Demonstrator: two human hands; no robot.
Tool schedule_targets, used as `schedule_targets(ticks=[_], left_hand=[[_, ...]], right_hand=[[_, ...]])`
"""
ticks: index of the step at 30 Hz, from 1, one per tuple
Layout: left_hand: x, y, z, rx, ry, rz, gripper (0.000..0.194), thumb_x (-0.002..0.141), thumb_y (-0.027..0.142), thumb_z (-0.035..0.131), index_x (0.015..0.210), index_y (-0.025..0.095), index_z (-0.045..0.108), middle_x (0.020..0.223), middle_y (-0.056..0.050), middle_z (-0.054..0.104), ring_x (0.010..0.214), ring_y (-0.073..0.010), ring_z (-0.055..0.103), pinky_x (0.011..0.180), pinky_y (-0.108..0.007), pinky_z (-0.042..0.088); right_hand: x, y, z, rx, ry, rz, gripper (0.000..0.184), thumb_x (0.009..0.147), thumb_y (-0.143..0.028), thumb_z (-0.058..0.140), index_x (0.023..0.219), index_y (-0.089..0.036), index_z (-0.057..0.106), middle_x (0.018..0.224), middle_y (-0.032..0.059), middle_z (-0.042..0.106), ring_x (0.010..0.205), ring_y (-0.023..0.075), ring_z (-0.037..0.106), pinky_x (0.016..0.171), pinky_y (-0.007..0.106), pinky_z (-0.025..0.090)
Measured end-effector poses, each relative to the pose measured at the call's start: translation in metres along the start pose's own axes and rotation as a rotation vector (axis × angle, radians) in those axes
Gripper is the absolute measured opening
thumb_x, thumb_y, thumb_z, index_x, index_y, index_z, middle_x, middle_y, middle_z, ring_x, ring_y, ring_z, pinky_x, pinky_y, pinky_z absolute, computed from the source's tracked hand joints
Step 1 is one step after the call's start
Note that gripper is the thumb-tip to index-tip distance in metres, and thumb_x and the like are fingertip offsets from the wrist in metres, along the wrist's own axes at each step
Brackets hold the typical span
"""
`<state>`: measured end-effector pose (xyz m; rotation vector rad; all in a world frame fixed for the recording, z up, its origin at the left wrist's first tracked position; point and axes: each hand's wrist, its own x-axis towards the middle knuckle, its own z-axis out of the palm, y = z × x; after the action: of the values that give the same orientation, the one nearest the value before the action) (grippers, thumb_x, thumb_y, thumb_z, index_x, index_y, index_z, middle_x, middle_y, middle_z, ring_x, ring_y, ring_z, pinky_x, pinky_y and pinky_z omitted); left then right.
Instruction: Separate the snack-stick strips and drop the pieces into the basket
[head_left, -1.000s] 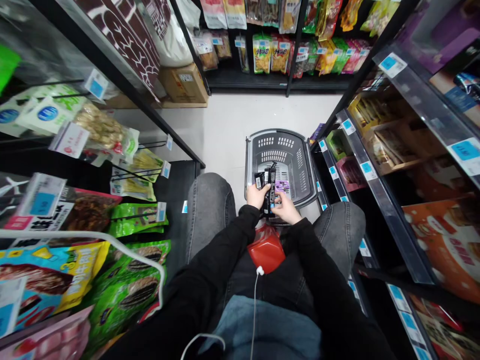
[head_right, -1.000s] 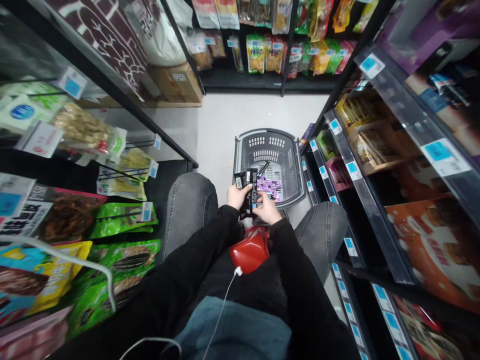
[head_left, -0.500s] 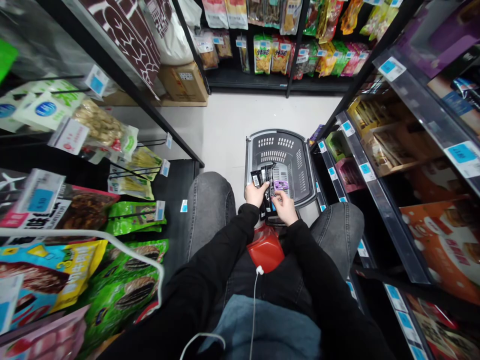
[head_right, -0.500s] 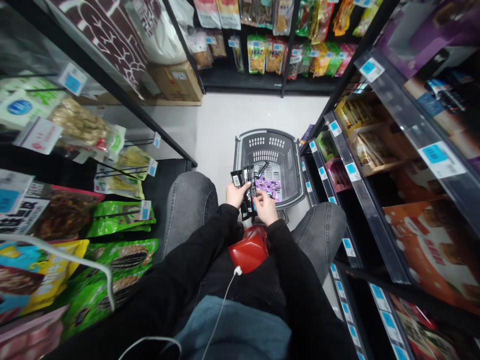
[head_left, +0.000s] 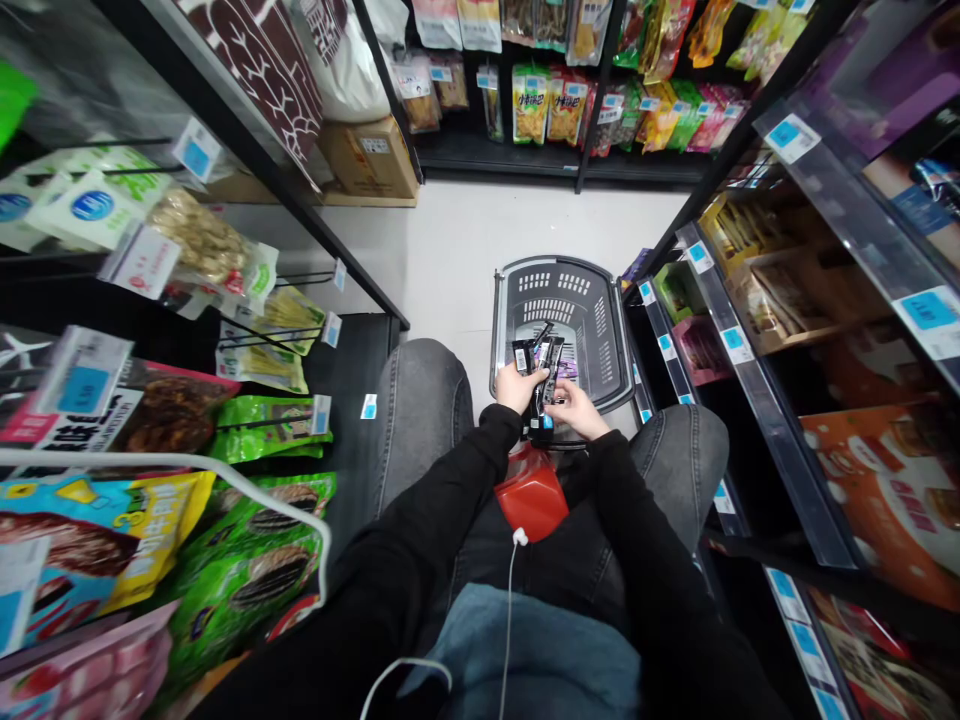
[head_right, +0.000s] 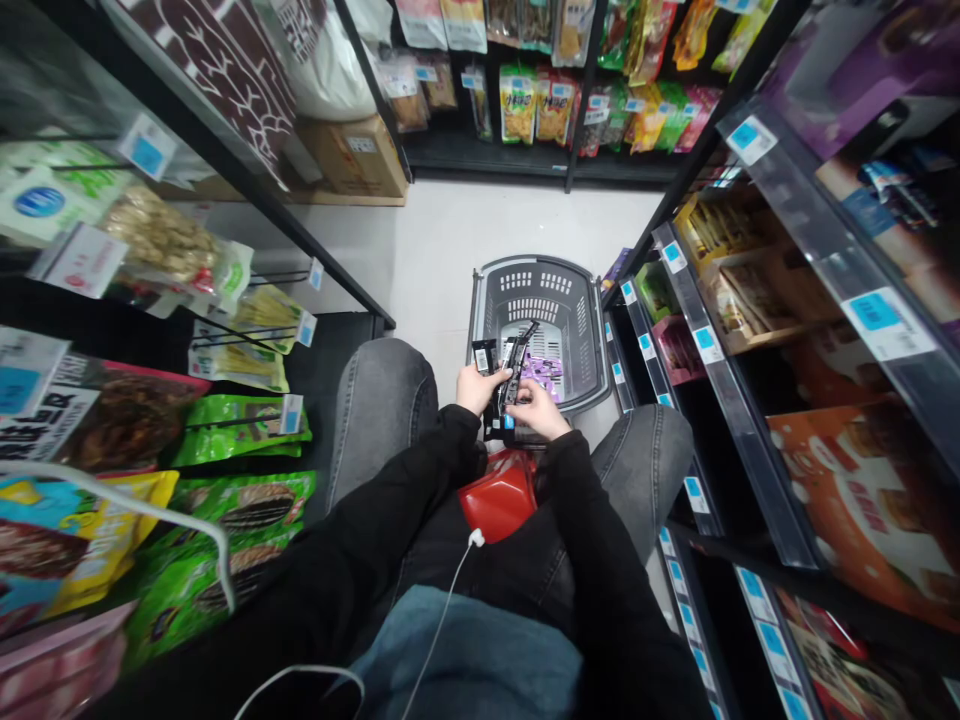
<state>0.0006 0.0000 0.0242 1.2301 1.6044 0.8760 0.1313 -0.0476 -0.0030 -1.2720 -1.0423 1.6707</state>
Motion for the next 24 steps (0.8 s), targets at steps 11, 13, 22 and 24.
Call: schedule_targets(ticks=[11, 13, 22, 24], left_hand=[[0.002, -0.007, 0.005, -0.036, 0.107, -0.005, 0.031, 0.059, 0.029, 0.068, 0.086, 0.014, 0.068, 0.081, -0.008, 0.07, 0.077, -0.019, 0.065, 0.073, -0.028, 0.047], [0.002, -0.009, 0.006, -0.031, 0.124, -0.002, 0.031, 0.059, 0.029, 0.068, 0.087, 0.015, 0.068, 0.082, -0.007, 0.07, 0.077, -0.0185, 0.064, 0.073, -0.027, 0.047], [0.012, -0.015, 0.002, -0.092, 0.036, -0.043, 0.033, 0.06, 0.031, 0.067, 0.088, 0.014, 0.066, 0.087, -0.009, 0.069, 0.081, -0.0197, 0.064, 0.077, -0.03, 0.047], [0.015, -0.017, 0.002, -0.118, -0.08, -0.036, 0.032, 0.061, 0.031, 0.066, 0.087, 0.013, 0.066, 0.086, -0.009, 0.069, 0.082, -0.0205, 0.064, 0.078, -0.031, 0.047]], right_hand=[[-0.002, 0.009, 0.011, 0.062, 0.002, 0.098, 0.041, 0.056, -0.021, 0.066, 0.09, -0.021, 0.043, 0.082, -0.0034, 0.053, 0.058, 0.0067, 0.054, 0.049, 0.019, 0.045], [-0.002, 0.01, 0.014, 0.072, -0.01, 0.107, 0.039, 0.057, -0.022, 0.065, 0.088, -0.021, 0.042, 0.08, -0.0042, 0.053, 0.056, 0.0066, 0.053, 0.047, 0.019, 0.045], [-0.002, 0.005, 0.011, 0.11, -0.092, 0.074, 0.026, 0.062, -0.025, 0.062, 0.079, -0.019, 0.043, 0.065, -0.007, 0.051, 0.055, 0.0067, 0.05, 0.049, 0.02, 0.046], [-0.003, 0.004, 0.008, 0.074, -0.081, 0.081, 0.026, 0.063, -0.025, 0.063, 0.077, -0.019, 0.042, 0.062, -0.0073, 0.051, 0.052, 0.0058, 0.049, 0.048, 0.018, 0.044]])
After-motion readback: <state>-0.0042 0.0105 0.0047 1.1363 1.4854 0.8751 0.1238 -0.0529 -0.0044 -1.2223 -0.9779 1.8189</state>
